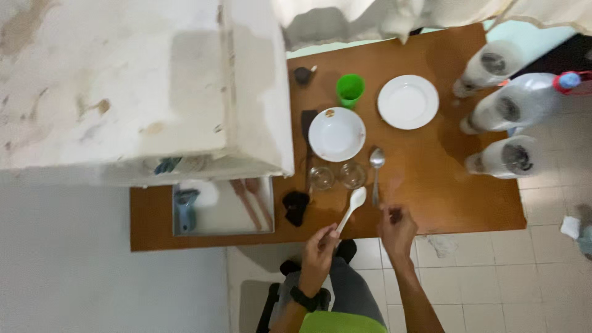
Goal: The person wipes spoons and forks with a cloth and places them into a tray.
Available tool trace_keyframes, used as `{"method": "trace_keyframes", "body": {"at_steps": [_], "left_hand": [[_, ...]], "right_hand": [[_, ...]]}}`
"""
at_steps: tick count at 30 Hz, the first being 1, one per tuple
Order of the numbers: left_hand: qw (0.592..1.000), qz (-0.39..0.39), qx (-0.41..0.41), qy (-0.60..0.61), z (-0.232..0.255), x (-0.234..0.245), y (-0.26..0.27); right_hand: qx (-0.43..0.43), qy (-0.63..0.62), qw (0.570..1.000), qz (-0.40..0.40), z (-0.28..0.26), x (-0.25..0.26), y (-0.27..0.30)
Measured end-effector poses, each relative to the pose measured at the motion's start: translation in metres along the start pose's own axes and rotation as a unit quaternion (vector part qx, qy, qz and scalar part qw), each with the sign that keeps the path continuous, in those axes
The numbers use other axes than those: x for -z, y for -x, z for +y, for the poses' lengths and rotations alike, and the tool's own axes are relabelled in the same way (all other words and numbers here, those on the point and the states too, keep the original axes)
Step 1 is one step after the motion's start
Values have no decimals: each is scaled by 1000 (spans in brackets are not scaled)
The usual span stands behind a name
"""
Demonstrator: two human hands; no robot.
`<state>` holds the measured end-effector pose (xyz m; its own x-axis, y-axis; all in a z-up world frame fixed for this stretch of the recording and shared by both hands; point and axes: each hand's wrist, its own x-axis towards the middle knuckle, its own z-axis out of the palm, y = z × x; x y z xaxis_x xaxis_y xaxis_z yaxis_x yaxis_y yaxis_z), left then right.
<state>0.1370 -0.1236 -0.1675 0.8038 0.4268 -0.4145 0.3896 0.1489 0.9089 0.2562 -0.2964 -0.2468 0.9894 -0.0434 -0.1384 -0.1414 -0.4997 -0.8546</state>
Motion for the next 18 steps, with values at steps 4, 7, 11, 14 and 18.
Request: {"method": "trace_keyframes", "body": {"at_steps": [4,7,11,14,18], "left_hand": [[993,-51,-48,99,10,23,10],[988,-79,-25,128,4,47,14],[999,38,-7,38,-18,95,23],[995,78,-29,54,-29,145,18],[998,43,-38,37,-34,207,13]], "right_hand": [[-24,-211,958,-194,-57,-13,76],[-63,-222,929,-288,-84,-30,114],[42,-135,940,-309,-105,-62,137],[73,75,973,-206,-122,-99,134],[160,183,962,-127,-136,-160,125]]}}
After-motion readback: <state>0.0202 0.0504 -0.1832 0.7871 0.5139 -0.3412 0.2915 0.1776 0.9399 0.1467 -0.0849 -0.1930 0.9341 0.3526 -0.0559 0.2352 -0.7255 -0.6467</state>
